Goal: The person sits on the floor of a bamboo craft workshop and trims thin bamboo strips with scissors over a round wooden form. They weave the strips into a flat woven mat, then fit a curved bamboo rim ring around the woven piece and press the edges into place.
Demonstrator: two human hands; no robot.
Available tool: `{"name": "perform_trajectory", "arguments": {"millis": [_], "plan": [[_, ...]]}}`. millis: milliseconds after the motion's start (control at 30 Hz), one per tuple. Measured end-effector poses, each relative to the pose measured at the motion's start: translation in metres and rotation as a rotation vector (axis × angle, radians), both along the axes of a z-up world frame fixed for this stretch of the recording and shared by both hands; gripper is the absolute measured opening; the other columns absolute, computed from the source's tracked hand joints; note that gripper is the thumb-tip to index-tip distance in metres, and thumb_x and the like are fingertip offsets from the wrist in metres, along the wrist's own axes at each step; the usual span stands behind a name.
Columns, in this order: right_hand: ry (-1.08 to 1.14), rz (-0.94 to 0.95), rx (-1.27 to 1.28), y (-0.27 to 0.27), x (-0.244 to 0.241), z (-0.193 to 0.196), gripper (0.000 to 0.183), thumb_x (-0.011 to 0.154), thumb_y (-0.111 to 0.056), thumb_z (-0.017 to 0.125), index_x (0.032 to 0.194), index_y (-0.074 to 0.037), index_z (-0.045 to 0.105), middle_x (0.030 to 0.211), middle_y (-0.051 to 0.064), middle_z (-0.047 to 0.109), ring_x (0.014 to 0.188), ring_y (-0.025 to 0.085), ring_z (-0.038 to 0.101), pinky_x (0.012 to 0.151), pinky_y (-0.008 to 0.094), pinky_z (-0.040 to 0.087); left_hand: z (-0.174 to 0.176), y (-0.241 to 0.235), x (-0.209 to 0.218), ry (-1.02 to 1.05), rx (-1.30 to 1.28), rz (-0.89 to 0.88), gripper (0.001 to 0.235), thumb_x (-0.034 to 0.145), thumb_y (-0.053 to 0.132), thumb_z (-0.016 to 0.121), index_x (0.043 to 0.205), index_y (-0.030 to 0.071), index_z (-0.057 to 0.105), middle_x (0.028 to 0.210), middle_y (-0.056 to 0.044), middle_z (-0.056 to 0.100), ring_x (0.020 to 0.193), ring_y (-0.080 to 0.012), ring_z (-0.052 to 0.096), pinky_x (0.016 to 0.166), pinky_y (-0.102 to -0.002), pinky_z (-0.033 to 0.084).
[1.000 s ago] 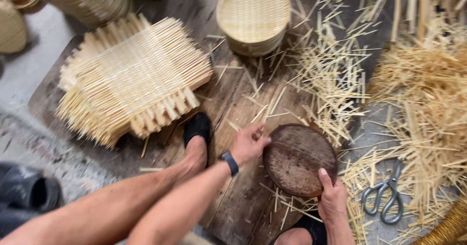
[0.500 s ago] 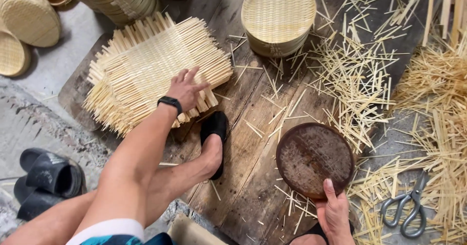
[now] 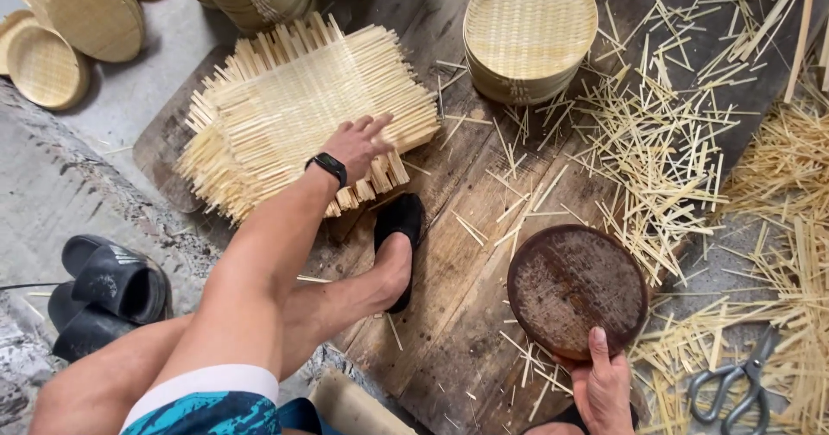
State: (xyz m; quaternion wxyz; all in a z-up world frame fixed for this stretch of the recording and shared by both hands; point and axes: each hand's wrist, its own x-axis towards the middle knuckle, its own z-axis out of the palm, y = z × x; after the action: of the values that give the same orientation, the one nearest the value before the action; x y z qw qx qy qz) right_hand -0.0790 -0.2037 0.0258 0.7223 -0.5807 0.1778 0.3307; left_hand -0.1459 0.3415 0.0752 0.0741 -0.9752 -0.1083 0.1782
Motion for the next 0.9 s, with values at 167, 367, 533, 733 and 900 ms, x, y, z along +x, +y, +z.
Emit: {"name": "perform_trajectory", "arguments": {"millis": [167, 367, 533, 733, 900], "plan": [[0.077, -0.033, -0.058, -0.008, -0.001, -0.016, 0.055, 0.098, -0.040, 0.060, 0.136, -0.003, 0.047, 0.125, 0.014, 0.062, 0.109, 0.032, 0.064, 0.074, 0.049, 0.059, 0.037, -0.026, 0.010, 0.138, -0.041, 0.086, 0.041, 0.096, 0.009, 0.058, 0.127, 0.033, 0.069, 0.166, -0.001, 0.024, 0.146, -0.0290, 0.032, 0.119, -0.049, 0.033], [0.090, -0.029, -0.108, -0.003, 0.003, -0.015, 0.051, 0.097, -0.041, 0.060, 0.131, -0.005, 0.049, 0.119, 0.012, 0.063, 0.102, 0.029, 0.066, 0.070, 0.047, 0.059, 0.053, 0.008, 0.013, -0.390, -0.403, 0.433, 0.014, 0.100, 0.025, 0.058, 0.103, 0.018, 0.070, 0.137, -0.008, 0.060, 0.120, -0.0240, 0.060, 0.101, -0.039, 0.051], [-0.135, -0.108, -0.434, -0.042, 0.009, -0.052, 0.055, 0.110, -0.039, 0.065, 0.128, 0.011, 0.048, 0.102, 0.024, 0.060, 0.074, 0.045, 0.031, 0.061, 0.042, 0.042, 0.134, -0.063, 0.033, -1.067, -0.522, 0.819, 0.025, 0.107, 0.034, 0.049, 0.114, 0.013, 0.061, 0.097, -0.010, 0.080, 0.068, -0.0191, 0.070, 0.052, -0.030, 0.055], [-0.318, -0.193, 0.292, -0.041, 0.040, 0.038, 0.077, 0.110, -0.063, 0.055, 0.139, 0.008, 0.049, 0.117, 0.018, 0.060, 0.108, 0.032, 0.059, 0.094, 0.047, 0.051, 0.097, -0.292, 0.038, -1.109, -0.681, -0.097, 0.041, 0.103, -0.006, 0.052, 0.139, 0.012, 0.058, 0.154, -0.007, 0.054, 0.147, -0.0280, 0.053, 0.128, -0.055, 0.041], [-0.251, -0.037, 0.214, -0.155, 0.057, -0.091, 0.073, 0.082, -0.055, 0.064, 0.136, -0.007, 0.050, 0.126, 0.010, 0.058, 0.110, 0.028, 0.061, 0.087, 0.048, 0.053, 0.007, -0.390, -0.003, -0.171, -0.626, -0.669, 0.035, 0.090, 0.012, 0.065, 0.124, 0.018, 0.058, 0.159, -0.002, 0.047, 0.149, -0.0252, 0.039, 0.122, -0.060, 0.028]]}}
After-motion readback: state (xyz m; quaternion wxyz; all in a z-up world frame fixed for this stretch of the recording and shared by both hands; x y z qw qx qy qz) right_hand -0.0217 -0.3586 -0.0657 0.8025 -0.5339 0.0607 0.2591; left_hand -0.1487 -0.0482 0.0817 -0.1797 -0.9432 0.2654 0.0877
